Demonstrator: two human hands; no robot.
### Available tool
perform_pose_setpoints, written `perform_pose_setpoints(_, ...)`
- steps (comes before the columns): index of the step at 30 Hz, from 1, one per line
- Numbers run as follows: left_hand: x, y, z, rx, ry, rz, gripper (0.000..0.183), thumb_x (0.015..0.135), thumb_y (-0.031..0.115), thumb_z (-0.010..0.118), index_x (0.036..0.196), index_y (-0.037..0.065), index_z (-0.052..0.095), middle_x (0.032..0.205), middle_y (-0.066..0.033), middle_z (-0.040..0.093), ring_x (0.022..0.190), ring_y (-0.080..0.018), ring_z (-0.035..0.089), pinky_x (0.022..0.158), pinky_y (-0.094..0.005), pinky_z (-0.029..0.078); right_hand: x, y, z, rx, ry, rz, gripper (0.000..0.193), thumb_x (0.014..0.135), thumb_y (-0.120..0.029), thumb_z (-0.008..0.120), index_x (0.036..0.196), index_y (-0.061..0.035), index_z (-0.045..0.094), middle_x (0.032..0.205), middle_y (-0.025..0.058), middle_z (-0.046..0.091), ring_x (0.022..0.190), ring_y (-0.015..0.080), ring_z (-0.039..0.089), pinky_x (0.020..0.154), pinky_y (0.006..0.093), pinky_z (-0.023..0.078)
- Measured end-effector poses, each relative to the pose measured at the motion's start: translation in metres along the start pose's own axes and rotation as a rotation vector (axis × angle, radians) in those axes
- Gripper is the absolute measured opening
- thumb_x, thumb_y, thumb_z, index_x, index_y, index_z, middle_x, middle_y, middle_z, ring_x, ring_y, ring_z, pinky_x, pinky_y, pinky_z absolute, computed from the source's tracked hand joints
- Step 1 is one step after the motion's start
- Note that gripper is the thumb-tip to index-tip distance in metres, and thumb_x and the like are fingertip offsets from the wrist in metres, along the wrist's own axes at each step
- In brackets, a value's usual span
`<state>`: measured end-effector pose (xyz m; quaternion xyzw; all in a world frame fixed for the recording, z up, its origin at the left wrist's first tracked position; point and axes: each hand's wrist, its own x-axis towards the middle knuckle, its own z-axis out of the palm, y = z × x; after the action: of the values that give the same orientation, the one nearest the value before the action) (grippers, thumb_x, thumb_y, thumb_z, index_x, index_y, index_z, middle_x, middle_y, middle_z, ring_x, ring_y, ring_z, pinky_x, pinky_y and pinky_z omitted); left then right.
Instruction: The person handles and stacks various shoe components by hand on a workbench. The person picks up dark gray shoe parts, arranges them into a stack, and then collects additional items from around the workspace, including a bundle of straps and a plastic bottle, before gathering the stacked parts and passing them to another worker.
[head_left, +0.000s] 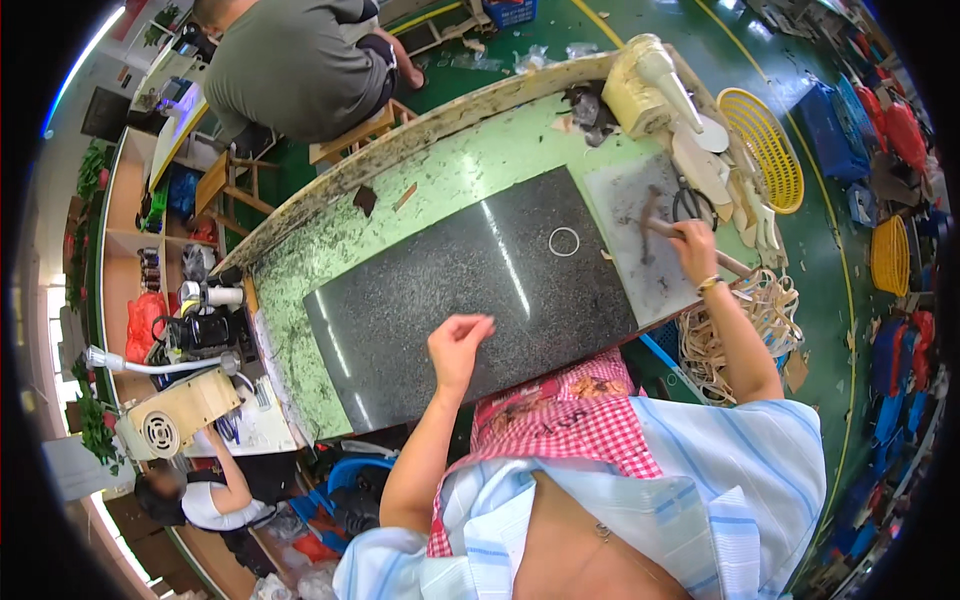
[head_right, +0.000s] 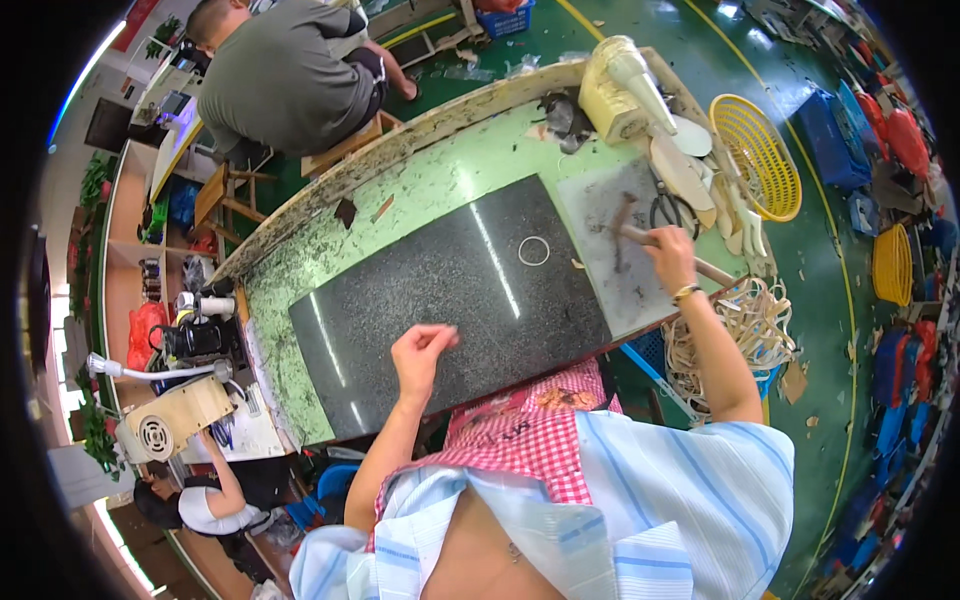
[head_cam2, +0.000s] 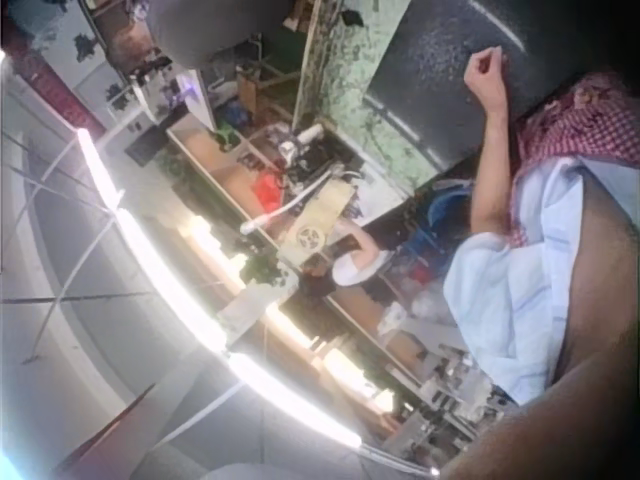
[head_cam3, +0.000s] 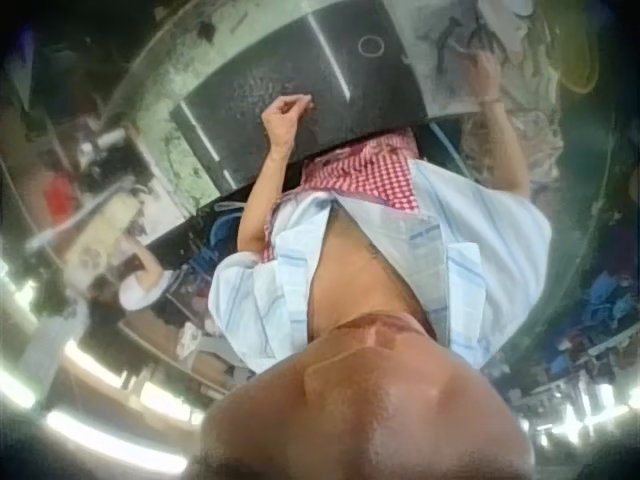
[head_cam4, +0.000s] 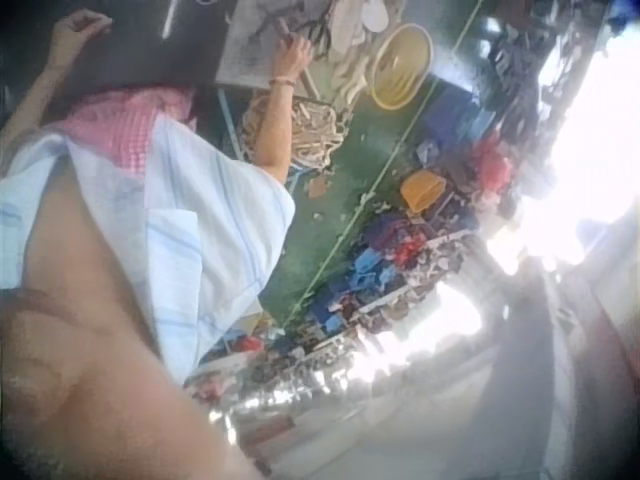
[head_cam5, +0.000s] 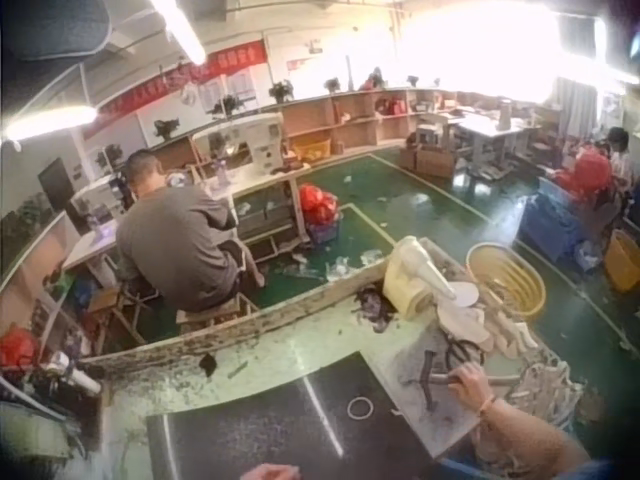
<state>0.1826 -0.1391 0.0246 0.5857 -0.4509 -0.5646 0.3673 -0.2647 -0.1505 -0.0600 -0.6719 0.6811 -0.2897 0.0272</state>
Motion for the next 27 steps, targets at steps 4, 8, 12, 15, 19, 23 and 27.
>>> perform_pose_setpoints(4, 0.019, 0.062, 0.023, -0.595, -0.248, -0.157, 0.040, 0.097, 0.031, 0.046, 0.111, -0.004, 0.058, 0.110, -0.0189, 0.063, 0.101, -0.0275, 0.062, 0.091, -0.0387, 0.049, 0.005, -0.012, -0.032, -0.083, 0.077, 0.084, 0.027, 0.070, -0.005, 0.067, 0.097, -0.0070, 0.061, 0.096, 0.0106, 0.060, 0.093, 0.0313, 0.055, 0.082, 0.0392, 0.043)
perform_pose_setpoints(8, 0.027, 0.099, 0.039, -0.567, -0.340, -0.184, 0.051, 0.100, 0.038, 0.035, 0.118, -0.005, 0.055, 0.117, -0.0216, 0.059, 0.107, -0.0305, 0.060, 0.094, -0.0389, 0.047, 0.058, -0.134, -0.043, 0.305, 0.023, -0.027, 0.022, 0.072, -0.008, 0.068, 0.094, -0.0077, 0.065, 0.099, 0.0093, 0.062, 0.096, 0.0297, 0.056, 0.088, 0.0380, 0.042)
perform_pose_setpoints(12, 0.023, 0.114, 0.039, -0.564, -0.398, -0.180, 0.056, 0.100, 0.041, 0.030, 0.123, -0.006, 0.051, 0.121, -0.0211, 0.057, 0.111, -0.0296, 0.058, 0.095, -0.0384, 0.045, 0.086, -0.238, -0.054, 0.405, -0.083, -0.375, 0.015, 0.075, -0.013, 0.069, 0.089, -0.0101, 0.067, 0.092, 0.0043, 0.062, 0.089, 0.0221, 0.058, 0.090, 0.0375, 0.039)
perform_pose_setpoints(15, 0.015, 0.123, 0.041, -0.527, -0.371, -0.166, 0.059, 0.100, 0.042, 0.026, 0.127, -0.006, 0.047, 0.126, -0.0196, 0.054, 0.115, -0.0278, 0.055, 0.096, -0.0363, 0.043, 0.086, -0.260, -0.053, 0.379, -0.052, -0.421, 0.011, 0.075, -0.016, 0.069, 0.085, -0.0111, 0.068, 0.085, 0.0012, 0.061, 0.083, 0.0178, 0.058, 0.091, 0.0392, 0.038)
perform_pose_setpoints(19, 0.003, 0.119, 0.038, -0.314, -0.330, -0.038, 0.058, 0.101, 0.041, 0.028, 0.131, -0.005, 0.044, 0.126, -0.0174, 0.054, 0.117, -0.0220, 0.053, 0.098, -0.0306, 0.040, 0.087, -0.274, -0.052, 0.317, -0.077, -0.390, 0.006, 0.076, -0.015, 0.067, 0.081, -0.0109, 0.067, 0.080, 0.0011, 0.059, 0.078, 0.0183, 0.057, 0.092, 0.0422, 0.037)
perform_pose_setpoints(23, -0.003, 0.113, 0.036, -0.138, -0.280, 0.149, 0.051, 0.100, 0.036, 0.036, 0.130, -0.004, 0.047, 0.121, -0.0156, 0.058, 0.111, -0.0160, 0.054, 0.095, -0.0272, 0.040, 0.089, -0.284, -0.060, 0.271, -0.107, -0.435, 0.006, 0.076, -0.015, 0.067, 0.073, -0.0097, 0.065, 0.074, 0.0023, 0.055, 0.075, 0.0193, 0.056, 0.092, 0.0445, 0.036)
perform_pose_setpoints(27, -0.009, 0.114, 0.035, 0.076, -0.246, 0.210, 0.047, 0.100, 0.034, 0.038, 0.128, -0.003, 0.050, 0.114, -0.0144, 0.062, 0.104, -0.0129, 0.054, 0.093, -0.0253, 0.039, 0.090, -0.286, -0.064, 0.246, -0.132, -0.481, 0.007, 0.073, -0.013, 0.067, 0.070, -0.0094, 0.063, 0.070, 0.0032, 0.051, 0.073, 0.0197, 0.055, 0.092, 0.0454, 0.036)
